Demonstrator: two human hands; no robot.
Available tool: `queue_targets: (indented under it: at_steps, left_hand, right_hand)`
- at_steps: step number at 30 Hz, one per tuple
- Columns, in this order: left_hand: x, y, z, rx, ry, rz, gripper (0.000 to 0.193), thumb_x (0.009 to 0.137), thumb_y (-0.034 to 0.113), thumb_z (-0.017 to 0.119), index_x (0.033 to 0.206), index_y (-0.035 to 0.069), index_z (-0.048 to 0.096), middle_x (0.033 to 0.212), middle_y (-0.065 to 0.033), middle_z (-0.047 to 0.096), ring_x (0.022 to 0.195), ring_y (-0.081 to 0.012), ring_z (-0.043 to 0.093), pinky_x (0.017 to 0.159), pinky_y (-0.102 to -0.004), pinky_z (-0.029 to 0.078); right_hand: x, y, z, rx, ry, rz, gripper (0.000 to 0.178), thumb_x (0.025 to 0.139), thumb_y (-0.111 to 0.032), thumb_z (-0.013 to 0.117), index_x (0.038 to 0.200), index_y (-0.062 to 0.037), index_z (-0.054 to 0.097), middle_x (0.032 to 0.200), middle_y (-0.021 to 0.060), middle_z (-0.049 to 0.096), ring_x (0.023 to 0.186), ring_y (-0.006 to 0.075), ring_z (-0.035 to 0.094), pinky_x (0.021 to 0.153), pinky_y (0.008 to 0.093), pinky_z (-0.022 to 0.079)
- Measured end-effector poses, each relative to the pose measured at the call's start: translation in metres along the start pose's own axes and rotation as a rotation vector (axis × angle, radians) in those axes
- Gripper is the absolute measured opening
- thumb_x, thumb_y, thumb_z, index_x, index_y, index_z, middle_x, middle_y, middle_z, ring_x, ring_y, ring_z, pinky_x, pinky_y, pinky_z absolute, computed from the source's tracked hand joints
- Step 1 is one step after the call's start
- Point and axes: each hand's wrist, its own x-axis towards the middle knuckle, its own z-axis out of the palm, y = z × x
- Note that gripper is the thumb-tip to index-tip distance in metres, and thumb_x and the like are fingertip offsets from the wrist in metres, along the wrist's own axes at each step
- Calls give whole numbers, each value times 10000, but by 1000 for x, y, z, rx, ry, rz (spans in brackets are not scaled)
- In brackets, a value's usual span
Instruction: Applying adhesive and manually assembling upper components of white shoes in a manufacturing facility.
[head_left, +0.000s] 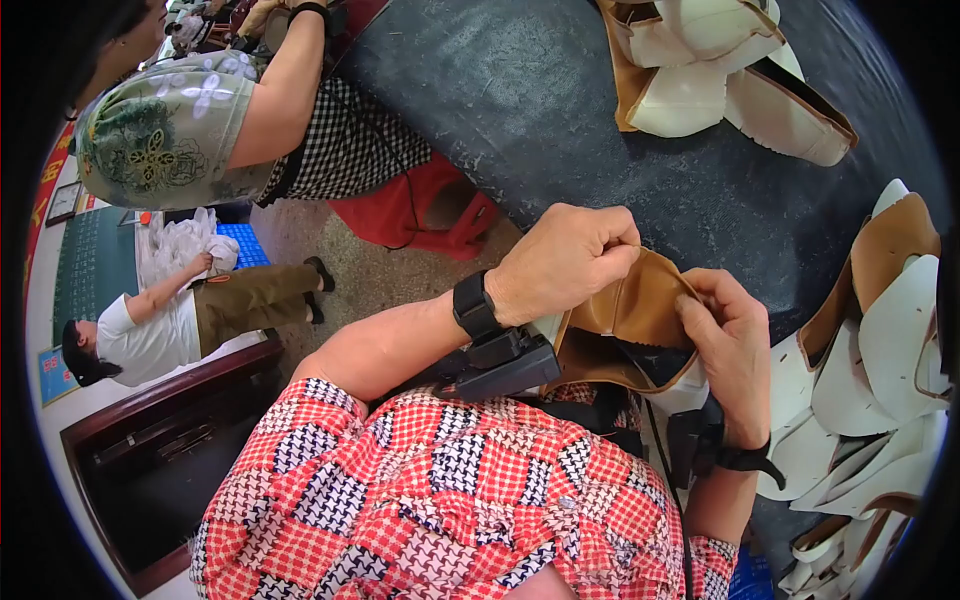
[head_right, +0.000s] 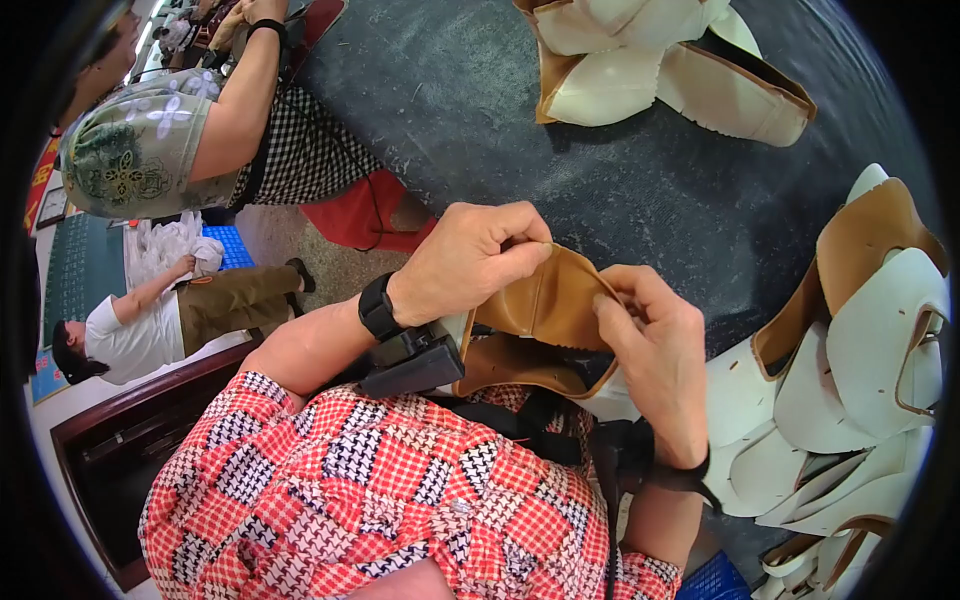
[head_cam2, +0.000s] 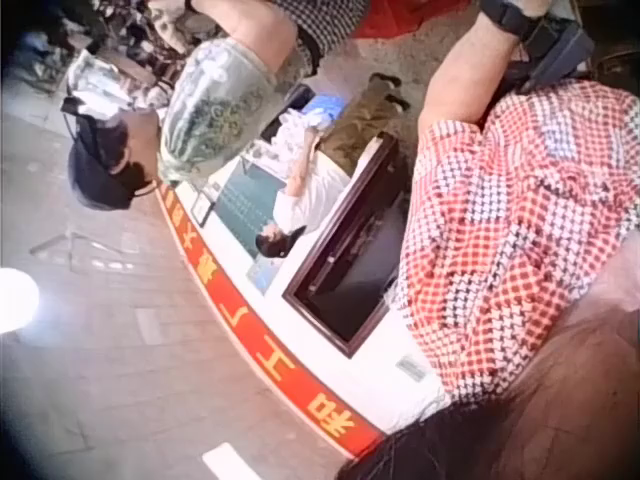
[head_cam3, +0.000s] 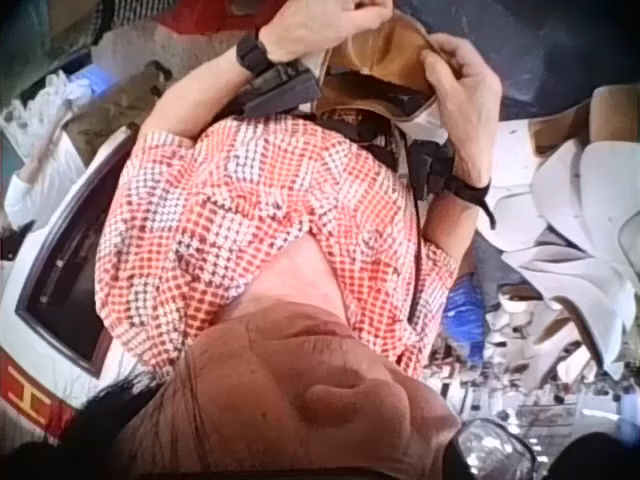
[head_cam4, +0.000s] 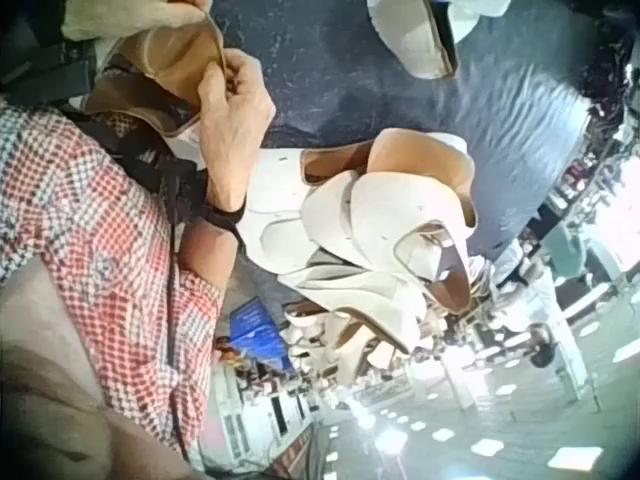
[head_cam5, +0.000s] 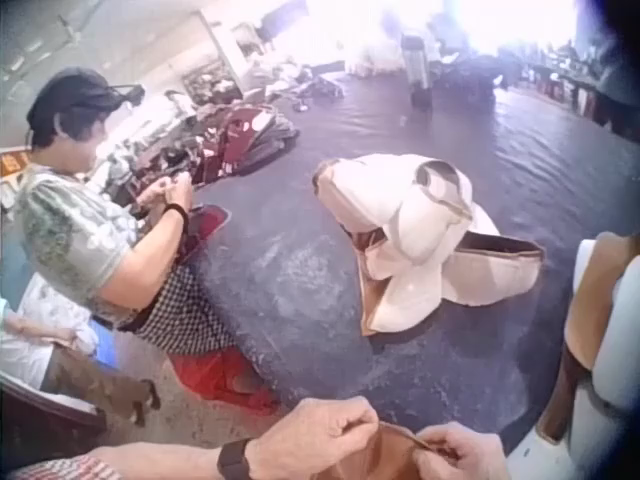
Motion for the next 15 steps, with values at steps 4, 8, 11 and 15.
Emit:
queue_targets:
  at_steps: [4, 8, 11, 15]
  left_hand:
    - [4, 4, -2, 79, -56, 35, 110, 826, 112, 584, 847, 4, 580, 609, -83, 573, 521, -139, 538, 511, -272, 416]
    - [5, 7, -2, 153, -127, 55, 104, 826, 119, 578, 844, 17, 569, 583, -106, 546, 491, -169, 529, 499, -279, 409]
    - [5, 8, -2, 207, -174, 66, 112, 828, 134, 577, 837, 22, 564, 580, -115, 544, 483, -189, 531, 500, -287, 414]
    - [4, 2, -2, 211, -175, 135, 117, 832, 143, 572, 837, 26, 563, 594, -117, 549, 497, -185, 536, 509, -290, 422]
  right_hand:
    - [4, -1, 6, -63, 108, -99, 105, 836, -69, 602, 870, 27, 627, 648, -20, 535, 574, 38, 438, 507, 198, 373]
    - [2, 3, 4, -62, 108, -82, 100, 830, -69, 611, 865, 22, 630, 646, -25, 535, 574, 34, 438, 507, 198, 374]
    - [0, 4, 5, -54, 59, -104, 100, 822, -68, 618, 874, 16, 635, 643, -23, 535, 578, 30, 442, 509, 197, 378]
    - [0, 0, 8, -87, 41, -112, 117, 805, -66, 629, 888, 15, 636, 650, -10, 556, 585, 36, 463, 523, 202, 395]
